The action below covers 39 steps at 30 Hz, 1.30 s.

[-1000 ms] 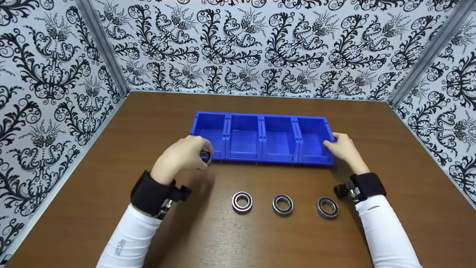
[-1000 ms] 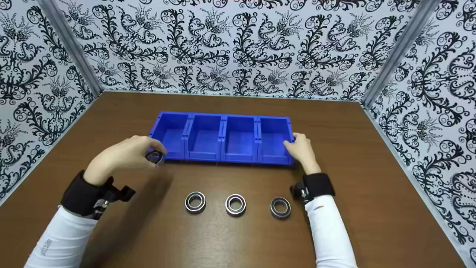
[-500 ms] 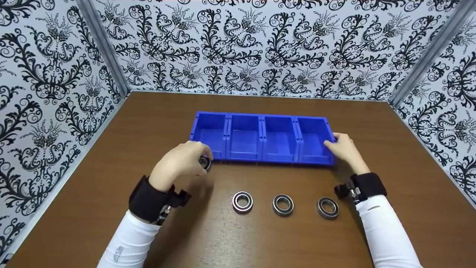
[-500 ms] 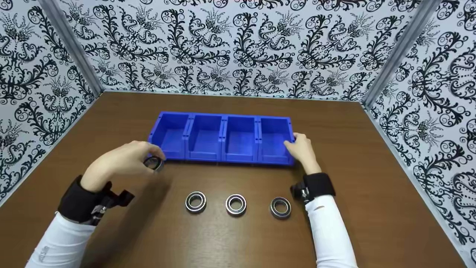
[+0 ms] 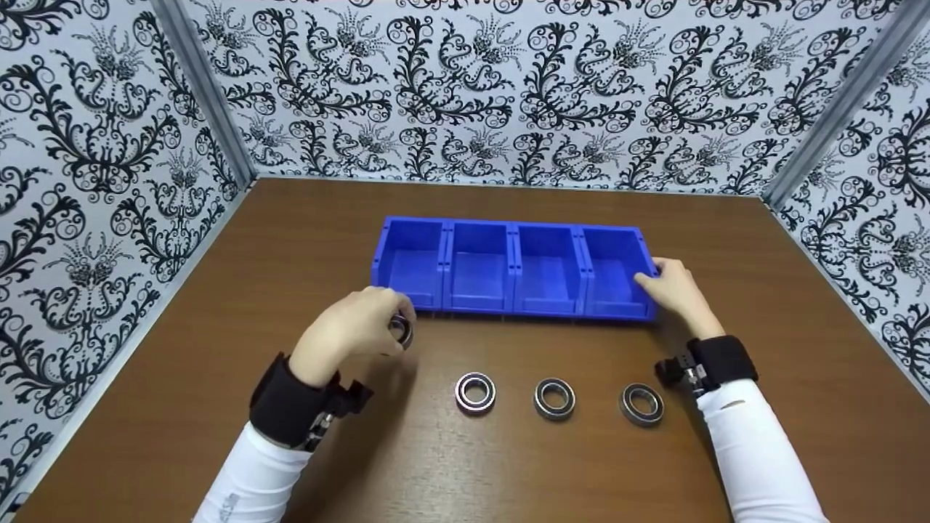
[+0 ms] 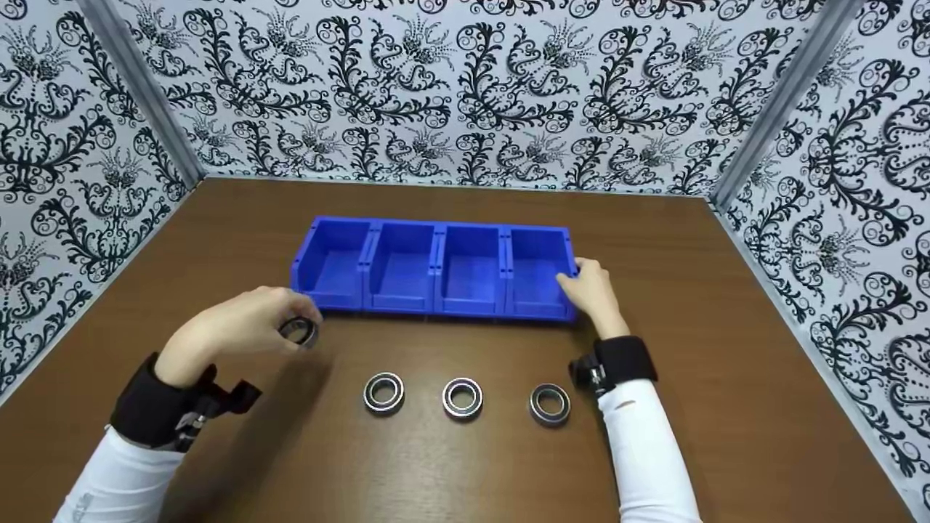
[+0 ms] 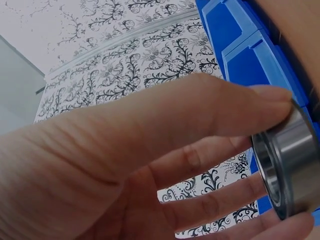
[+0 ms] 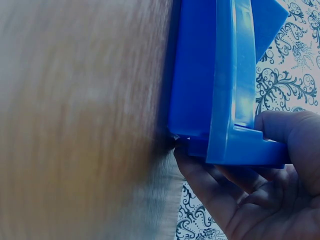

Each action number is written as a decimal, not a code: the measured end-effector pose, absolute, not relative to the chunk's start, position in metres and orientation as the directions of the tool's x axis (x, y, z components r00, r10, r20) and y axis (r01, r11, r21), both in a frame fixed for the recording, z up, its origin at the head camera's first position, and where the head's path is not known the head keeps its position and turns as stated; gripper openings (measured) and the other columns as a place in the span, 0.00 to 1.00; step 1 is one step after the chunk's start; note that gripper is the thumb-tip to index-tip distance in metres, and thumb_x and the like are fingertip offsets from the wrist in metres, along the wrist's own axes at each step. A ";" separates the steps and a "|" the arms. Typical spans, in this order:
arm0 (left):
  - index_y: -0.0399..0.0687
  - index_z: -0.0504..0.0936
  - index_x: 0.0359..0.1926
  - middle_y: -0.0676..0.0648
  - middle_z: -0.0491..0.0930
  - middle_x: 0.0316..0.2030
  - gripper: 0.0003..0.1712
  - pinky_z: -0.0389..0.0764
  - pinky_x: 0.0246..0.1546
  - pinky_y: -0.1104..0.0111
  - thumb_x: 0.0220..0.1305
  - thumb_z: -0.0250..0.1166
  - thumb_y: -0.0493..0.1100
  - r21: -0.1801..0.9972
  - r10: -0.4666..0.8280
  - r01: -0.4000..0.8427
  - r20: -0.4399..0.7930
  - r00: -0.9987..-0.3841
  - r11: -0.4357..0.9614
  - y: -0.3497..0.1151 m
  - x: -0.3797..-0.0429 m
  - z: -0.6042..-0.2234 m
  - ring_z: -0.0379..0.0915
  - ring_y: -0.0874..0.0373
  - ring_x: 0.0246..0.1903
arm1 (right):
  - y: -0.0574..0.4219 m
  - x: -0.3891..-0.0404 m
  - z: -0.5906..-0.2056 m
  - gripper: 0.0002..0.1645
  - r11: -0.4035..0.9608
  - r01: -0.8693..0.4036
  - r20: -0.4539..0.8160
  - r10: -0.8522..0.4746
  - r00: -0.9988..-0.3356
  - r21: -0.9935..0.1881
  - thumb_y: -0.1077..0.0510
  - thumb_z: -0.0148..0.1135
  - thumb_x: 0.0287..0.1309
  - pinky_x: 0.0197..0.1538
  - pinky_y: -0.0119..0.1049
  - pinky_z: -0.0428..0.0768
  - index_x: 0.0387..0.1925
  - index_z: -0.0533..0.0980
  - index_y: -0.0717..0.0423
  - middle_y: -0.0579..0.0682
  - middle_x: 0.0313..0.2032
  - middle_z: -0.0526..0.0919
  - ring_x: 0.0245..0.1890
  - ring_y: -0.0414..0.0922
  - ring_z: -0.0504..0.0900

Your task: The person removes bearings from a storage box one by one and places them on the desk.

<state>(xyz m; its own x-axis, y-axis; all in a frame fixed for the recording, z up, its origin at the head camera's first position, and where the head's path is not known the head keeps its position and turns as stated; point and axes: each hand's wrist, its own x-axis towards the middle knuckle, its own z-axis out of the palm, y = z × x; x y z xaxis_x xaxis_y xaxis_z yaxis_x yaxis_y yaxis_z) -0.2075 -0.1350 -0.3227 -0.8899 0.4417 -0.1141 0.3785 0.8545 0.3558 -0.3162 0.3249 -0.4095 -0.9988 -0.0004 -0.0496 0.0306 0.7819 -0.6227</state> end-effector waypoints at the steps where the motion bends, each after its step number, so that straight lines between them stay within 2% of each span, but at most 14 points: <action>1: 0.45 0.87 0.40 0.45 0.84 0.41 0.14 0.79 0.41 0.59 0.49 0.72 0.34 0.356 0.441 0.377 -0.116 -0.890 0.855 -0.135 -0.207 -0.323 0.77 0.53 0.40 | 0.325 -0.317 -0.409 0.35 0.782 0.031 -0.051 -0.001 -0.999 -0.623 0.56 0.49 0.71 0.65 0.61 0.76 0.70 0.62 0.77 0.79 0.64 0.72 0.61 0.70 0.78; 8: 0.44 0.86 0.42 0.45 0.84 0.41 0.15 0.80 0.44 0.57 0.50 0.73 0.36 0.362 0.439 0.371 -0.125 -0.890 0.855 -0.135 -0.203 -0.326 0.78 0.52 0.41 | 0.324 -0.318 -0.410 0.34 0.783 0.033 -0.049 0.004 -0.999 -0.622 0.56 0.50 0.71 0.64 0.60 0.77 0.70 0.63 0.77 0.78 0.64 0.72 0.60 0.69 0.79; 15: 0.47 0.87 0.37 0.47 0.85 0.37 0.11 0.78 0.40 0.61 0.49 0.74 0.36 0.371 0.459 0.389 -0.120 -0.880 0.843 -0.136 -0.199 -0.330 0.76 0.56 0.37 | 0.324 -0.318 -0.410 0.33 0.784 0.032 -0.039 0.010 -0.999 -0.620 0.57 0.50 0.70 0.63 0.60 0.78 0.69 0.65 0.76 0.77 0.63 0.74 0.58 0.67 0.80; 21: 0.44 0.86 0.40 0.46 0.85 0.38 0.16 0.77 0.38 0.60 0.47 0.74 0.35 0.360 0.464 0.394 -0.133 -0.876 0.846 -0.136 -0.197 -0.336 0.74 0.55 0.36 | 0.324 -0.316 -0.411 0.33 0.788 0.018 -0.013 0.013 -1.000 -0.615 0.57 0.51 0.69 0.62 0.58 0.78 0.67 0.67 0.76 0.77 0.61 0.76 0.56 0.66 0.81; 26: 0.43 0.86 0.43 0.45 0.85 0.40 0.18 0.78 0.41 0.59 0.47 0.75 0.36 0.361 0.455 0.381 -0.143 -0.879 0.851 -0.137 -0.196 -0.340 0.75 0.54 0.39 | 0.323 -0.316 -0.410 0.32 0.786 0.016 -0.009 0.014 -1.000 -0.618 0.57 0.51 0.69 0.62 0.59 0.77 0.67 0.68 0.76 0.77 0.60 0.77 0.56 0.66 0.81; 34: 0.45 0.85 0.40 0.45 0.84 0.41 0.17 0.79 0.47 0.53 0.46 0.76 0.37 0.349 0.458 0.389 -0.138 -0.878 0.852 -0.137 -0.191 -0.344 0.78 0.47 0.46 | 0.324 -0.316 -0.410 0.32 0.776 0.025 -0.025 0.012 -1.000 -0.630 0.57 0.51 0.70 0.64 0.60 0.76 0.68 0.66 0.76 0.77 0.62 0.75 0.58 0.67 0.80; 39: 0.46 0.85 0.39 0.45 0.84 0.40 0.16 0.79 0.46 0.54 0.46 0.76 0.36 0.346 0.458 0.391 -0.135 -0.879 0.853 -0.137 -0.188 -0.347 0.78 0.48 0.45 | 0.324 -0.316 -0.411 0.32 0.775 0.023 -0.020 0.013 -1.000 -0.632 0.57 0.51 0.70 0.64 0.60 0.76 0.68 0.66 0.76 0.77 0.62 0.75 0.58 0.67 0.80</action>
<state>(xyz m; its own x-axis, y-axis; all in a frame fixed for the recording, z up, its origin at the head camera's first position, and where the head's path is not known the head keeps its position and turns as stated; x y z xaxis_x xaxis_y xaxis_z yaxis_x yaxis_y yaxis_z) -0.1878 -0.1371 -0.3465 -0.8790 0.4575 -0.1346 0.3909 0.8528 0.3462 -0.3160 0.3245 -0.4105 -0.9997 0.0128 -0.0200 0.0225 0.7749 -0.6317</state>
